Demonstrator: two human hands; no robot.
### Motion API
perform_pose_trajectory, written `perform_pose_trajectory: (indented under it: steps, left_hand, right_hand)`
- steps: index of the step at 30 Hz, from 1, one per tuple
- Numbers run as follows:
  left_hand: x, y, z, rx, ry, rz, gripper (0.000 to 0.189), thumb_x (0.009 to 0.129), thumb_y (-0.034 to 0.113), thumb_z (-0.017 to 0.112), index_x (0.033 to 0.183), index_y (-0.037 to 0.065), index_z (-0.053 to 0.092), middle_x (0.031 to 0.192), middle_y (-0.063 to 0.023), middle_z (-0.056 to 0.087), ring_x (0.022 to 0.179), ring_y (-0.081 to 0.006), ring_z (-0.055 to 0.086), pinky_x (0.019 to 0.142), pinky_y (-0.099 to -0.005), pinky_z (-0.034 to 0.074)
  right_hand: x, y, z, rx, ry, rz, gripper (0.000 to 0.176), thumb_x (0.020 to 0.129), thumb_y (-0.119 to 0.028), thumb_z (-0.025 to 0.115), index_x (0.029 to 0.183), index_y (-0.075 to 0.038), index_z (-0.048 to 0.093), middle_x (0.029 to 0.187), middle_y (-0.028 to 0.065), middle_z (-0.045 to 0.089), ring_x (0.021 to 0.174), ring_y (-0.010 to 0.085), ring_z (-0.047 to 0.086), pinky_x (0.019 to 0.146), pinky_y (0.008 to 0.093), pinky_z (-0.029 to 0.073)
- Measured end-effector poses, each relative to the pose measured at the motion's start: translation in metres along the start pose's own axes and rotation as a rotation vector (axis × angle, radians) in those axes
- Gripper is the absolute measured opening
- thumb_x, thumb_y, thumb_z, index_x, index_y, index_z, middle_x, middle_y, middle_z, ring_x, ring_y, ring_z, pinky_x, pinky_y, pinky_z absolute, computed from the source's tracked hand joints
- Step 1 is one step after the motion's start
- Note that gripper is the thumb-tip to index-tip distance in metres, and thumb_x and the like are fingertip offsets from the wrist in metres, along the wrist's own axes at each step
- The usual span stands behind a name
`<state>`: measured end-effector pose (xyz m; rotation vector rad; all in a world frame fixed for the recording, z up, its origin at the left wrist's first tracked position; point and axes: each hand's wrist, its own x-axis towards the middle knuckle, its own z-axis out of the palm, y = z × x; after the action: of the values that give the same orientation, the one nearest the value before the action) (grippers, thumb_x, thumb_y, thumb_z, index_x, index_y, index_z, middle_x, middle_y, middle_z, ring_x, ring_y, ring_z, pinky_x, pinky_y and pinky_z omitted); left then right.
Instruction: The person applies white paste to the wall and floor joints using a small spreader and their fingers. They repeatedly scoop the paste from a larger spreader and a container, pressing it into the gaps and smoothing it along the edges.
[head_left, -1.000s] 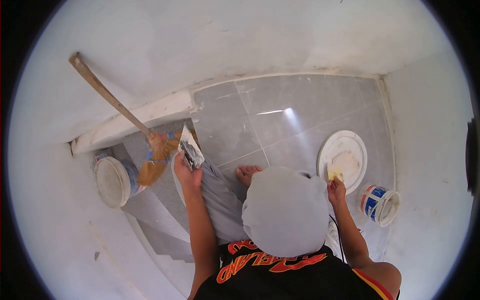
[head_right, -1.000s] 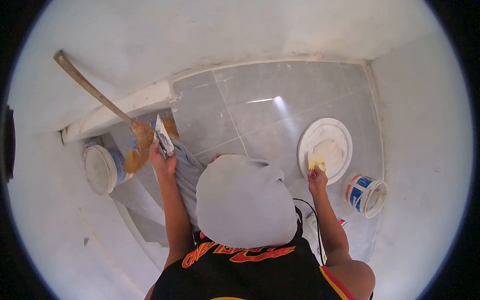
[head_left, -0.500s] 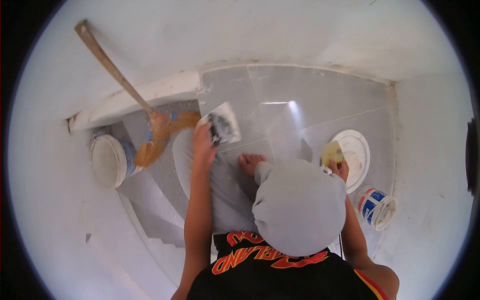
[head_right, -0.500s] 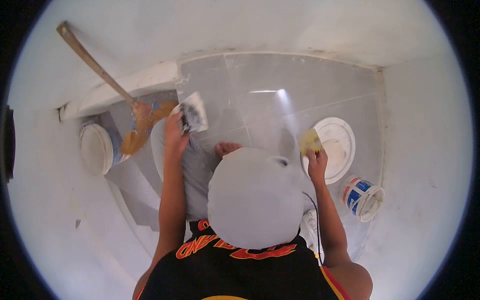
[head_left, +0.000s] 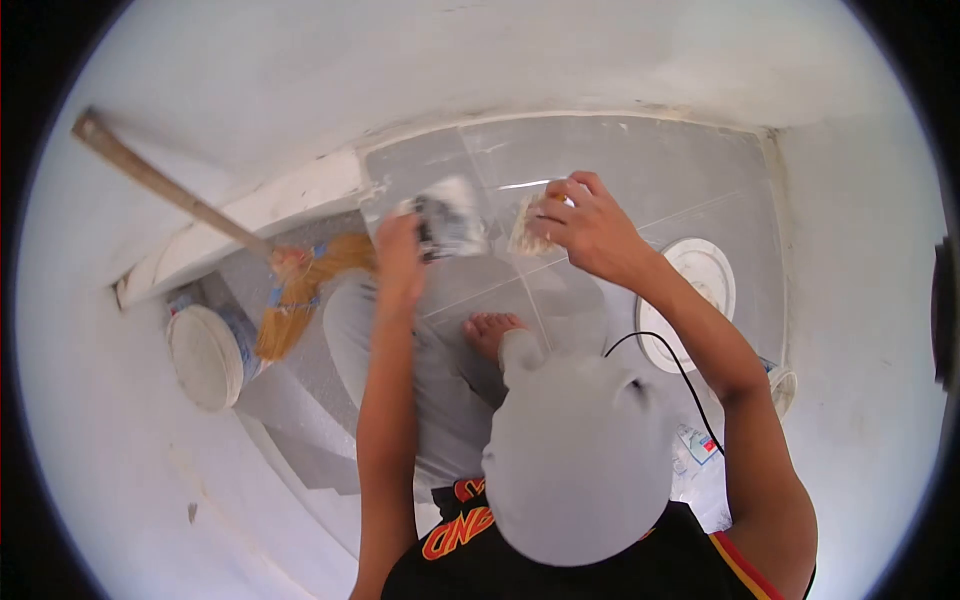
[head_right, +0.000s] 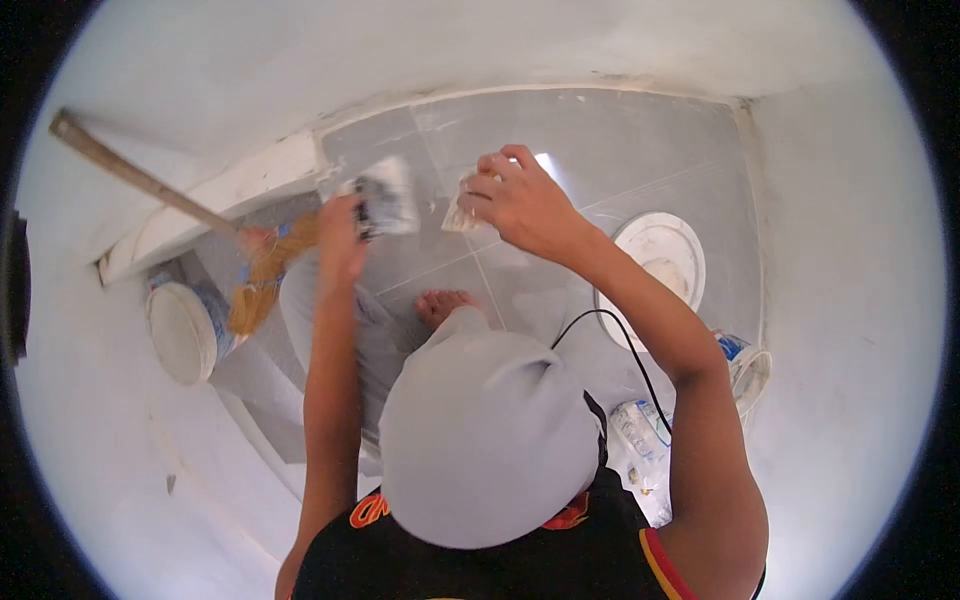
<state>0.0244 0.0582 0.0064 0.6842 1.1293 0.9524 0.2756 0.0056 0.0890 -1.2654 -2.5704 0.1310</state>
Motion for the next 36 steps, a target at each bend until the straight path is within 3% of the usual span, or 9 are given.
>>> perform_pose_trajectory:
  steps: [3, 5, 8, 16, 22, 24, 28, 31, 36]
  left_hand:
    - [0.005, 0.019, -0.043, -0.098, 0.091, -0.026, 0.02, 0.079, 0.01, 0.044, 0.097, 0.003, 0.053, 0.082, -0.0031, 0.057, 0.072, -0.0122, 0.057, 0.058, -0.0266, 0.045]
    - [-0.005, 0.041, -0.037, -0.127, 0.223, -0.016, 0.025, 0.08, 0.012, 0.044, 0.103, 0.004, 0.051, 0.091, -0.0032, 0.056, 0.082, -0.0131, 0.057, 0.061, -0.028, 0.047]
    - [0.004, 0.03, -0.058, -0.236, 0.149, -0.102, 0.03, 0.08, 0.013, 0.045, 0.108, 0.005, 0.049, 0.098, -0.0035, 0.055, 0.087, -0.0142, 0.056, 0.065, -0.0293, 0.049]
    - [0.014, 0.023, -0.068, -0.269, 0.248, -0.098, 0.029, 0.08, 0.013, 0.047, 0.108, 0.005, 0.05, 0.1, -0.0041, 0.056, 0.089, -0.0155, 0.057, 0.07, -0.0303, 0.049]
    - [0.012, 0.025, -0.066, -0.289, 0.255, -0.077, 0.031, 0.08, 0.012, 0.046, 0.11, 0.003, 0.049, 0.1, -0.0044, 0.056, 0.09, -0.016, 0.056, 0.071, -0.0305, 0.049]
    - [0.014, 0.026, -0.064, -0.305, 0.255, -0.055, 0.031, 0.08, 0.012, 0.046, 0.11, 0.002, 0.049, 0.1, -0.0046, 0.055, 0.09, -0.0161, 0.056, 0.071, -0.0305, 0.049]
    - [0.014, 0.027, -0.064, -0.289, 0.224, -0.074, 0.03, 0.081, 0.013, 0.045, 0.109, 0.002, 0.048, 0.098, -0.0049, 0.055, 0.088, -0.0164, 0.057, 0.071, -0.0311, 0.049]
    - [0.013, 0.026, -0.067, -0.276, 0.204, -0.089, 0.03, 0.081, 0.013, 0.044, 0.108, 0.002, 0.048, 0.097, -0.0047, 0.056, 0.087, -0.0166, 0.057, 0.071, -0.0316, 0.049]
    - [0.014, 0.018, -0.071, -0.303, 0.164, -0.041, 0.028, 0.08, 0.014, 0.046, 0.107, 0.005, 0.049, 0.096, -0.0038, 0.056, 0.087, -0.0163, 0.057, 0.072, -0.0321, 0.048]
  right_hand:
    - [-0.02, 0.052, 0.038, -0.091, -0.035, 0.191, 0.028, 0.067, -0.001, 0.051, 0.093, -0.007, 0.06, 0.099, 0.0051, 0.055, 0.097, 0.0241, 0.047, 0.084, 0.0395, 0.035]
    - [-0.033, 0.09, 0.068, -0.159, 0.108, 0.529, 0.03, 0.067, -0.001, 0.05, 0.095, -0.008, 0.059, 0.1, 0.0065, 0.055, 0.1, 0.0252, 0.046, 0.083, 0.0396, 0.035]
    - [-0.038, 0.125, 0.095, -0.289, 0.26, 0.66, 0.033, 0.067, 0.0, 0.05, 0.098, -0.008, 0.059, 0.101, 0.0072, 0.054, 0.1, 0.027, 0.046, 0.084, 0.04, 0.034]
    - [-0.032, 0.151, 0.134, -0.418, 0.384, 0.671, 0.038, 0.064, -0.004, 0.054, 0.101, -0.009, 0.058, 0.103, 0.0068, 0.053, 0.099, 0.0267, 0.045, 0.082, 0.0424, 0.033]
    - [-0.03, 0.145, 0.134, -0.469, 0.187, 0.683, 0.042, 0.065, -0.001, 0.053, 0.104, -0.012, 0.059, 0.103, 0.0049, 0.052, 0.096, 0.0249, 0.046, 0.079, 0.0397, 0.034]
    - [-0.026, 0.138, 0.11, -0.418, -0.066, 0.723, 0.041, 0.066, -0.002, 0.051, 0.105, -0.012, 0.059, 0.104, 0.0053, 0.052, 0.095, 0.0245, 0.046, 0.077, 0.0401, 0.035]
    - [-0.026, 0.142, 0.108, -0.468, -0.031, 0.73, 0.04, 0.067, -0.002, 0.051, 0.105, -0.012, 0.059, 0.106, 0.0054, 0.052, 0.095, 0.0243, 0.046, 0.076, 0.0403, 0.035]
    - [-0.024, 0.147, 0.125, -0.525, 0.235, 0.663, 0.028, 0.068, -0.009, 0.052, 0.094, -0.01, 0.06, 0.101, 0.0045, 0.052, 0.09, 0.0229, 0.047, 0.072, 0.0397, 0.037]
    - [-0.018, 0.126, 0.11, -0.523, -0.212, 0.682, 0.025, 0.069, -0.007, 0.052, 0.093, -0.007, 0.06, 0.1, 0.0061, 0.053, 0.09, 0.0239, 0.049, 0.066, 0.0381, 0.04]
